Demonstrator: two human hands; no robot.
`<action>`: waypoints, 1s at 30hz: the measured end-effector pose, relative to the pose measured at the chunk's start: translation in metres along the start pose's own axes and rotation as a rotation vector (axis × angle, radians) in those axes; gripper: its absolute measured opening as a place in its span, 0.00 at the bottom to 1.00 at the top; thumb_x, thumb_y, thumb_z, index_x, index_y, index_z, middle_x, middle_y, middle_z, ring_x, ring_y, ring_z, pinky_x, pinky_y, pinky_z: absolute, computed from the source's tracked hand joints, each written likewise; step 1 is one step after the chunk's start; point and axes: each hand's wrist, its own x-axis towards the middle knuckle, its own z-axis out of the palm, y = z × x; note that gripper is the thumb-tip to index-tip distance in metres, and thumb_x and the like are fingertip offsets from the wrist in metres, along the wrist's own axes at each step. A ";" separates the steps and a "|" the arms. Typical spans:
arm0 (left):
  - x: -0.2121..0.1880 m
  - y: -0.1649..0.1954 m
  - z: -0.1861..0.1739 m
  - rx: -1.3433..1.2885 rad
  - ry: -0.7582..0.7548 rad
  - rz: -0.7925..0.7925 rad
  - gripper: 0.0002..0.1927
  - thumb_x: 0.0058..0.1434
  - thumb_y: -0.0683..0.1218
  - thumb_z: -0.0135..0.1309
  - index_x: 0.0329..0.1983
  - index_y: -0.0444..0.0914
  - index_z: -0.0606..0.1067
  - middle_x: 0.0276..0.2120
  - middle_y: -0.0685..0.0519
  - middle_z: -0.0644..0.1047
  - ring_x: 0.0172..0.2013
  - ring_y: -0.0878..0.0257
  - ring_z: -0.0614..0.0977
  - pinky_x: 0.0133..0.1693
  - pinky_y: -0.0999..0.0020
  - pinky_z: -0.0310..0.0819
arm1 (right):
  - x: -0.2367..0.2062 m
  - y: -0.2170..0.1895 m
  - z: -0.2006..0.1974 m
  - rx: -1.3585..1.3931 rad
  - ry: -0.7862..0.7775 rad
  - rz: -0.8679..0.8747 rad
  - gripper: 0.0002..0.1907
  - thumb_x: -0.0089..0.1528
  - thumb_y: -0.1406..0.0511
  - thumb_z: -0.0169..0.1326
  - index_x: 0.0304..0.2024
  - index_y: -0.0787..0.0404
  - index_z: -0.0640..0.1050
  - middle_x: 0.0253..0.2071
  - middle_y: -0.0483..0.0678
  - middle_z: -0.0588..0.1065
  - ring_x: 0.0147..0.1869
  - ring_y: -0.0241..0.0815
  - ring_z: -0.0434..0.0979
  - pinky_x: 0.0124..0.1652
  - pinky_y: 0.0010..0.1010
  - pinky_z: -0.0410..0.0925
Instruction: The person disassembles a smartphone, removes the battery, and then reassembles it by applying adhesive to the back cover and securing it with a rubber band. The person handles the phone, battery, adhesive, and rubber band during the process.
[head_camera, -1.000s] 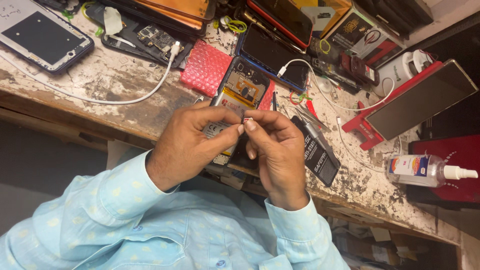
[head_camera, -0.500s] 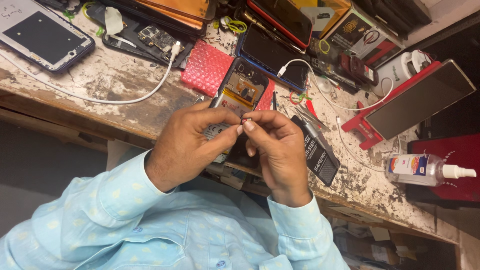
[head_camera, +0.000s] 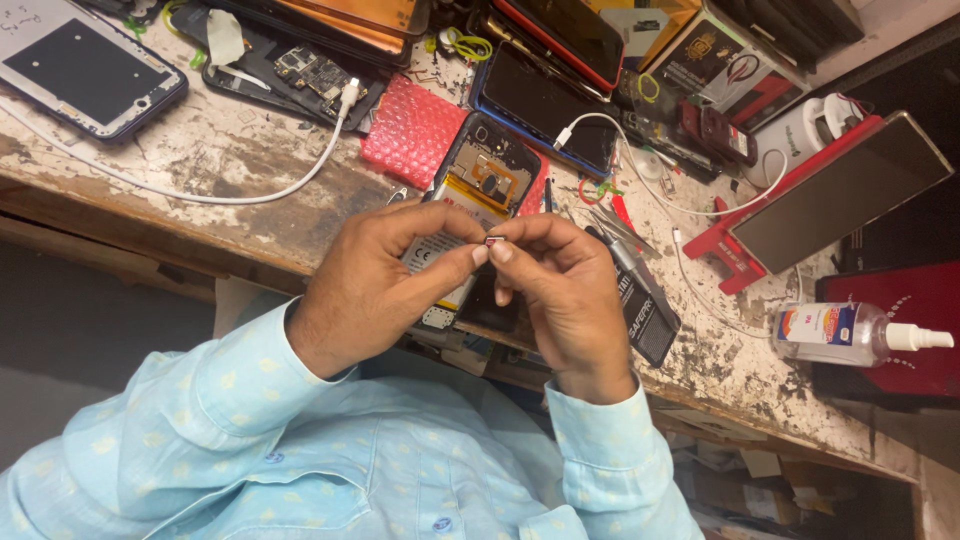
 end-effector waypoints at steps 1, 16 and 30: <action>-0.001 0.001 0.001 0.019 0.013 -0.006 0.07 0.63 0.44 0.57 0.42 0.37 0.80 0.36 0.50 0.83 0.37 0.62 0.86 0.40 0.69 0.78 | -0.001 0.001 0.002 -0.016 0.008 -0.028 0.08 0.64 0.72 0.60 0.46 0.69 0.80 0.38 0.48 0.79 0.35 0.32 0.75 0.35 0.26 0.70; 0.003 0.031 -0.021 0.406 -0.193 0.114 0.34 0.66 0.44 0.54 0.74 0.45 0.59 0.29 0.46 0.81 0.31 0.50 0.84 0.33 0.56 0.79 | -0.025 -0.043 0.009 -0.179 0.175 -0.384 0.04 0.69 0.70 0.53 0.46 0.63 0.74 0.41 0.49 0.80 0.43 0.41 0.83 0.46 0.33 0.78; 0.010 0.058 -0.041 0.989 -0.520 0.105 0.19 0.60 0.44 0.54 0.54 0.38 0.69 0.28 0.47 0.81 0.32 0.50 0.85 0.32 0.54 0.79 | -0.028 -0.124 0.014 -1.219 -0.168 -0.700 0.09 0.62 0.80 0.60 0.44 0.67 0.80 0.41 0.48 0.79 0.45 0.36 0.80 0.44 0.22 0.71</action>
